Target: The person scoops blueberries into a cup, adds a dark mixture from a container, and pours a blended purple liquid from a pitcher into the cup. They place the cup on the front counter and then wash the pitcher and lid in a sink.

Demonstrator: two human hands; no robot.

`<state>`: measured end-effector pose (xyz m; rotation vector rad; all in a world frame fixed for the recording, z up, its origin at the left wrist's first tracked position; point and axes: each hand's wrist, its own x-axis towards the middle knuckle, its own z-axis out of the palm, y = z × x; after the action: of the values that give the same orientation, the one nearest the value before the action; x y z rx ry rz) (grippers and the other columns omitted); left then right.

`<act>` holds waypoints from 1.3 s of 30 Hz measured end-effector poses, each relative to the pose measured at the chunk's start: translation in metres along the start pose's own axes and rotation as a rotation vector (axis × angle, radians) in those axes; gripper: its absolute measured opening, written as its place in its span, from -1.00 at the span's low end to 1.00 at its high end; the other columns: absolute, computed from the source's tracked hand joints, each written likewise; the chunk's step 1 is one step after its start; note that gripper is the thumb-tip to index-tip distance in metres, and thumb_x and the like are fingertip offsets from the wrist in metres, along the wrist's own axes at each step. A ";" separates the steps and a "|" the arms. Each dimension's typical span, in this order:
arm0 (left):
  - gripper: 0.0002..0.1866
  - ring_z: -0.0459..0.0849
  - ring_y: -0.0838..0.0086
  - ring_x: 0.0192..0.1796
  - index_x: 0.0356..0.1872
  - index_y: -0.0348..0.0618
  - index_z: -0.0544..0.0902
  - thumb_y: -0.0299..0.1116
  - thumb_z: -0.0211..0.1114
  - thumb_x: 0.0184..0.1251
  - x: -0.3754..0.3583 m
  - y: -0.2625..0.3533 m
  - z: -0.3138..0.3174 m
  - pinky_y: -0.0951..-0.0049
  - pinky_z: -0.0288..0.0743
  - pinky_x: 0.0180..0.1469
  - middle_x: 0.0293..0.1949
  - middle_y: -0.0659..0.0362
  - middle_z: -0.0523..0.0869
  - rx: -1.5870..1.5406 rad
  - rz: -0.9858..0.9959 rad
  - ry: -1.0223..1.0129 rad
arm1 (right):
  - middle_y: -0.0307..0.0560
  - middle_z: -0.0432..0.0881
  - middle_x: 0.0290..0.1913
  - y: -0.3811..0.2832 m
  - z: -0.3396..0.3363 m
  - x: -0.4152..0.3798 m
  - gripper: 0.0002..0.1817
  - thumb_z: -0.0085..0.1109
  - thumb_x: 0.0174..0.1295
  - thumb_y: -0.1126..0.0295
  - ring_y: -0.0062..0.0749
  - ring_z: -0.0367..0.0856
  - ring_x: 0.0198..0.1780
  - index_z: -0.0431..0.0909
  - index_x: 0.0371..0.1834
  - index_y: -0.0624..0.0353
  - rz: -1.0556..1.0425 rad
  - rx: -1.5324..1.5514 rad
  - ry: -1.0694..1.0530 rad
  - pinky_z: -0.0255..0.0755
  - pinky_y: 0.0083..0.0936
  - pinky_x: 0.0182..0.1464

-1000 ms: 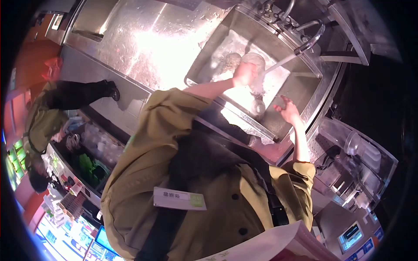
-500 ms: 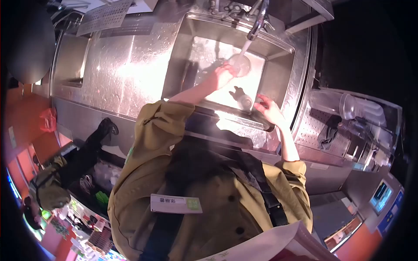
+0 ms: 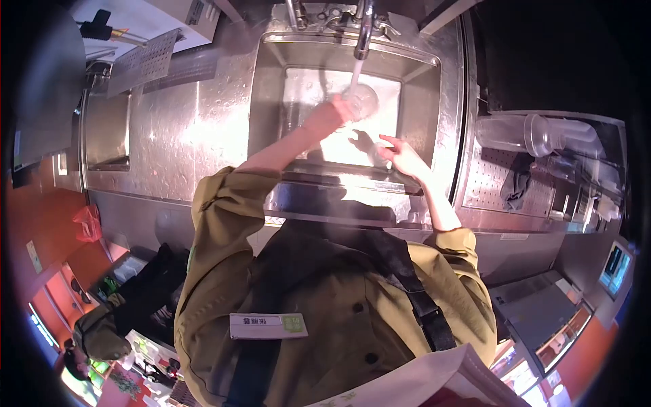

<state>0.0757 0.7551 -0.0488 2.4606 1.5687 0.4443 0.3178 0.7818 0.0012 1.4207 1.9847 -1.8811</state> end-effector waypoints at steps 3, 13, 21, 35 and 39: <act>-0.89 0.58 0.23 -0.26 -0.45 -0.18 0.60 -0.42 0.17 -0.01 -0.013 -0.013 -0.031 0.37 0.46 -0.24 -0.39 0.09 0.62 -0.319 -0.196 0.245 | 0.14 0.19 0.25 0.011 -0.002 0.012 -0.30 0.10 0.11 0.07 -0.19 0.35 0.12 0.11 0.28 0.11 0.056 0.187 0.013 0.24 -0.42 0.12; -0.78 0.50 0.48 -0.10 -0.15 -0.24 0.50 -0.34 0.10 0.25 -0.091 -0.021 0.024 0.46 0.42 -0.10 -0.19 0.16 0.56 -1.811 -1.078 0.275 | 0.13 0.20 0.15 0.005 0.021 0.005 -0.12 0.37 -0.19 0.10 -0.15 0.21 0.19 0.14 0.21 0.16 -0.234 0.166 0.586 0.15 -0.32 0.19; -0.63 0.54 0.50 -0.18 0.02 -0.07 0.46 -0.28 0.15 0.16 -0.036 0.031 0.111 0.51 0.43 -0.34 -0.13 0.13 0.55 -1.077 -0.885 -0.474 | -0.04 0.37 -0.01 -0.064 -0.061 -0.162 -0.28 0.42 -0.24 0.32 -0.26 0.38 0.01 0.32 0.08 0.17 -0.291 -0.230 1.260 0.29 -0.35 0.05; -0.67 0.61 0.13 -0.22 -0.03 -0.04 0.41 -0.23 -0.02 0.19 0.041 0.094 0.244 0.21 0.48 -0.17 -0.03 -0.13 0.38 -0.365 -0.366 -0.667 | 0.10 0.53 -0.09 0.050 -0.231 -0.186 -0.40 0.35 -0.11 0.17 -0.21 0.49 -0.05 0.43 -0.06 0.35 0.040 -0.713 1.519 0.29 -0.42 0.03; -0.75 0.59 0.26 -0.29 -0.19 -0.19 0.49 -0.33 0.01 0.14 0.011 0.075 0.206 0.40 0.46 -0.14 -0.27 0.04 0.57 -0.384 -0.614 -0.370 | 0.14 0.49 -0.04 0.047 -0.238 -0.193 -0.43 0.24 0.03 0.20 -0.31 0.48 -0.02 0.37 -0.01 0.43 0.005 -0.686 1.411 0.31 -0.47 0.05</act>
<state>0.2154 0.7340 -0.2167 1.5650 1.7568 0.1507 0.5831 0.8594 0.1418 2.6457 2.4815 0.2242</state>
